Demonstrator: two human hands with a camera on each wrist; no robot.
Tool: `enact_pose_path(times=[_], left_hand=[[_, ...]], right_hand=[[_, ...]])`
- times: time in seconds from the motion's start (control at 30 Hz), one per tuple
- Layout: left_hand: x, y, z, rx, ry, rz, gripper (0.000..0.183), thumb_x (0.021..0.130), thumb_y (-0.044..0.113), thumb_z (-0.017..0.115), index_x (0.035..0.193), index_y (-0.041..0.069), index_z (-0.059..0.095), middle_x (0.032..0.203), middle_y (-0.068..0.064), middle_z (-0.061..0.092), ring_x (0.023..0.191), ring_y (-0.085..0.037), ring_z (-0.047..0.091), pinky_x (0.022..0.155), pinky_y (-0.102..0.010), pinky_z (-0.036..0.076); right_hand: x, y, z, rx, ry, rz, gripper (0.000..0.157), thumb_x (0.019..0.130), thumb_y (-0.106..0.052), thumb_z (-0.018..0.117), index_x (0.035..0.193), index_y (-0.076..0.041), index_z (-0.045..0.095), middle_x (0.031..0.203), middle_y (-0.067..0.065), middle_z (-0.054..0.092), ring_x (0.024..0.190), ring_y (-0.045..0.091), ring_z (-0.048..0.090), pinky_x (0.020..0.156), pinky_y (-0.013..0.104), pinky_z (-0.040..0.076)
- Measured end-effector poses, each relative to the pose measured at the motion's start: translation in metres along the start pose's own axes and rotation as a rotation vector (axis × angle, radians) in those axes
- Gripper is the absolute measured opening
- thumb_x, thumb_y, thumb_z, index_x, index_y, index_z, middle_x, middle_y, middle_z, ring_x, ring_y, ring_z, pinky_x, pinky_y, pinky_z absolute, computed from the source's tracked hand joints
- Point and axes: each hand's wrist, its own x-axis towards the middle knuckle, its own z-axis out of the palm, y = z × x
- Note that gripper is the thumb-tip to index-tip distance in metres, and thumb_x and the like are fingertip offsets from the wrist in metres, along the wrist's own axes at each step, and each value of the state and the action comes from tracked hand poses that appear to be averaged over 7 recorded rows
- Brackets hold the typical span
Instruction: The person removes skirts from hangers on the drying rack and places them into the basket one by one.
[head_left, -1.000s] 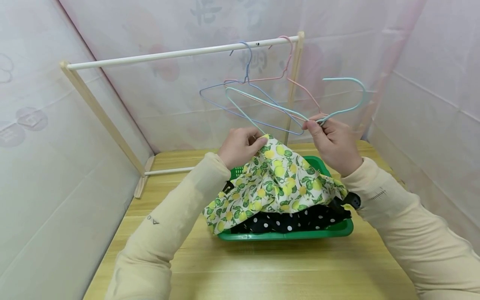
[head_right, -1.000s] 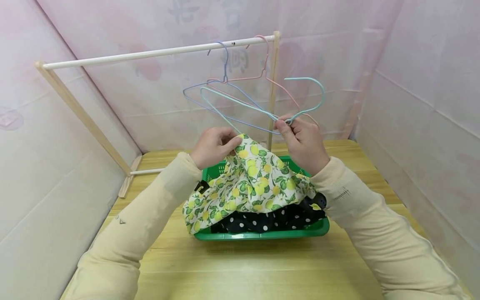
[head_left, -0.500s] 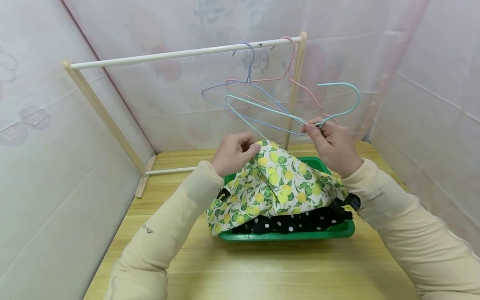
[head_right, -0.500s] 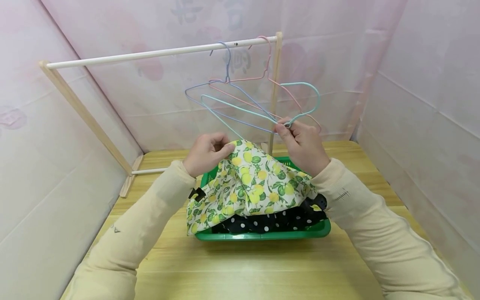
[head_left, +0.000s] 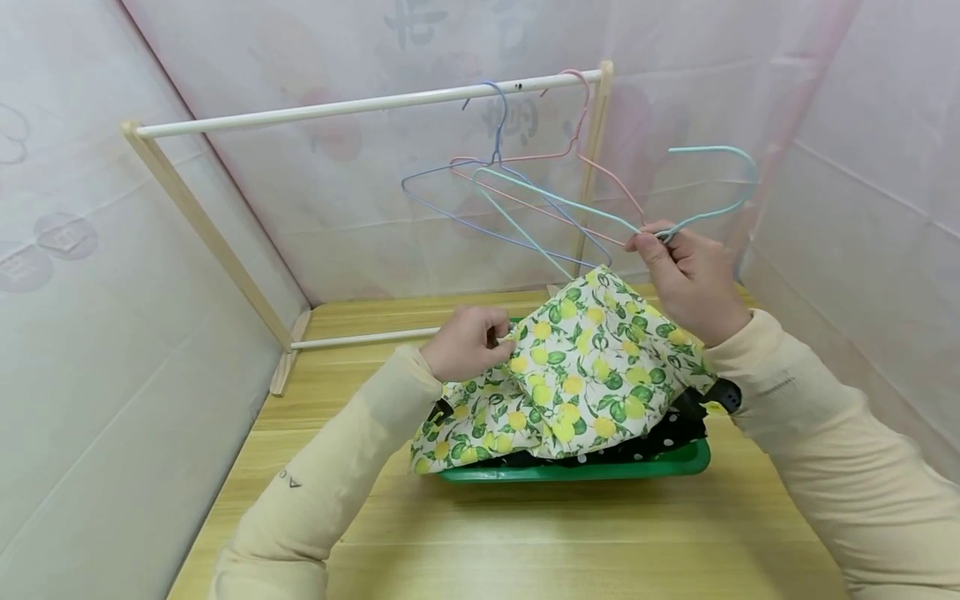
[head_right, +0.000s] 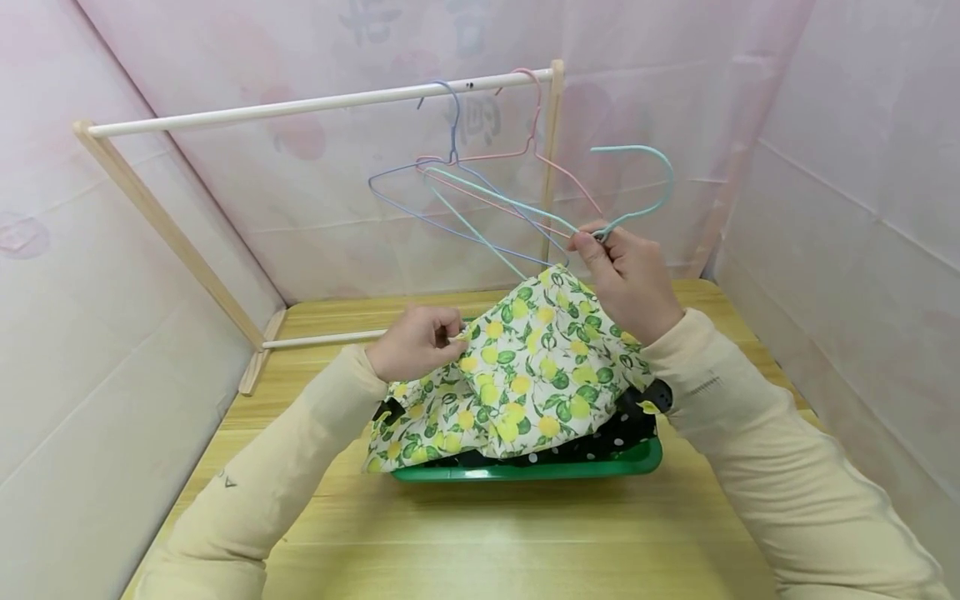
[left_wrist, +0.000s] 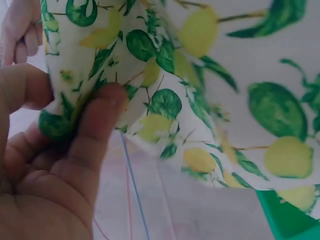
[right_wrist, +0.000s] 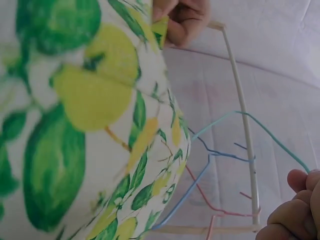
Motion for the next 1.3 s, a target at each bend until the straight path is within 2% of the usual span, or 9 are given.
enact_pose_path(times=[0.2, 0.43, 0.57, 0.73, 0.83, 0.9, 1.1, 1.2, 1.3], left_hand=[[0.004, -0.009, 0.006, 0.108, -0.108, -0.101, 0.031, 0.093, 0.013, 0.061, 0.067, 0.012, 0.044, 0.058, 0.001, 0.037, 0.048, -0.010, 0.031, 0.057, -0.024, 0.037], [0.009, -0.017, 0.011, 0.205, -0.226, -0.204, 0.029, 0.095, 0.019, 0.060, 0.068, 0.012, 0.050, 0.059, 0.001, 0.041, 0.049, -0.010, 0.036, 0.055, -0.024, 0.038], [0.010, -0.021, 0.012, 0.211, -0.235, -0.272, 0.025, 0.095, 0.023, 0.061, 0.074, 0.011, 0.056, 0.064, -0.001, 0.050, 0.053, -0.011, 0.043, 0.056, -0.025, 0.042], [0.008, -0.025, 0.011, 0.192, -0.221, -0.324, 0.018, 0.096, 0.029, 0.061, 0.089, 0.012, 0.062, 0.076, 0.001, 0.060, 0.062, -0.012, 0.054, 0.060, -0.026, 0.047], [0.006, -0.023, 0.005, 0.157, -0.184, -0.329, 0.019, 0.096, 0.029, 0.059, 0.097, 0.011, 0.062, 0.082, 0.001, 0.061, 0.066, -0.014, 0.057, 0.062, -0.027, 0.049], [0.005, -0.020, -0.001, 0.130, -0.129, -0.328, 0.020, 0.097, 0.028, 0.059, 0.101, 0.008, 0.062, 0.084, 0.000, 0.062, 0.069, -0.014, 0.059, 0.065, -0.027, 0.051], [0.001, -0.008, -0.034, 0.089, 0.164, -0.315, 0.028, 0.096, 0.026, 0.060, 0.111, 0.002, 0.059, 0.092, -0.004, 0.062, 0.081, -0.017, 0.059, 0.074, -0.029, 0.052], [-0.002, -0.001, -0.051, 0.068, 0.298, -0.293, 0.036, 0.094, 0.028, 0.063, 0.116, 0.000, 0.057, 0.097, -0.008, 0.061, 0.085, -0.019, 0.059, 0.076, -0.031, 0.052], [-0.007, 0.004, -0.062, 0.058, 0.374, -0.282, 0.045, 0.091, 0.032, 0.067, 0.120, 0.000, 0.054, 0.101, -0.010, 0.060, 0.087, -0.020, 0.059, 0.077, -0.032, 0.052]], right_hand=[[0.001, 0.017, -0.006, -0.017, 0.030, 0.020, 0.021, 0.099, -0.008, 0.052, 0.093, 0.003, 0.069, 0.051, 0.002, 0.036, 0.043, 0.005, 0.025, 0.043, 0.022, 0.022], [0.006, 0.029, -0.017, -0.020, 0.125, -0.002, 0.022, 0.099, -0.012, 0.055, 0.092, 0.001, 0.071, 0.052, -0.003, 0.038, 0.043, 0.004, 0.026, 0.042, 0.021, 0.019], [0.008, 0.026, -0.020, 0.024, 0.158, -0.019, 0.021, 0.098, -0.011, 0.056, 0.091, 0.003, 0.071, 0.050, -0.004, 0.036, 0.040, 0.003, 0.027, 0.040, 0.021, 0.018], [0.005, 0.014, -0.016, 0.026, 0.105, -0.005, 0.019, 0.097, -0.009, 0.056, 0.092, 0.003, 0.071, 0.051, -0.002, 0.037, 0.042, 0.004, 0.026, 0.041, 0.021, 0.019], [0.003, 0.002, -0.012, 0.000, 0.052, -0.007, 0.019, 0.098, -0.008, 0.055, 0.093, 0.002, 0.070, 0.051, -0.002, 0.035, 0.042, 0.004, 0.023, 0.042, 0.022, 0.019], [0.002, -0.005, -0.010, 0.010, 0.015, -0.018, 0.018, 0.098, -0.005, 0.054, 0.093, 0.003, 0.069, 0.051, -0.001, 0.033, 0.043, 0.005, 0.023, 0.043, 0.022, 0.020], [0.000, -0.003, -0.001, 0.041, -0.090, -0.060, 0.017, 0.097, -0.001, 0.054, 0.092, 0.002, 0.069, 0.050, 0.001, 0.033, 0.044, 0.006, 0.022, 0.044, 0.022, 0.021], [-0.004, 0.007, 0.004, 0.044, -0.140, -0.099, 0.016, 0.096, 0.002, 0.055, 0.093, 0.000, 0.070, 0.056, -0.001, 0.046, 0.046, 0.005, 0.022, 0.046, 0.023, 0.022], [-0.006, 0.013, 0.008, 0.036, -0.177, -0.131, 0.017, 0.094, 0.005, 0.055, 0.093, -0.001, 0.071, 0.065, -0.001, 0.056, 0.048, 0.003, 0.022, 0.047, 0.023, 0.023]])
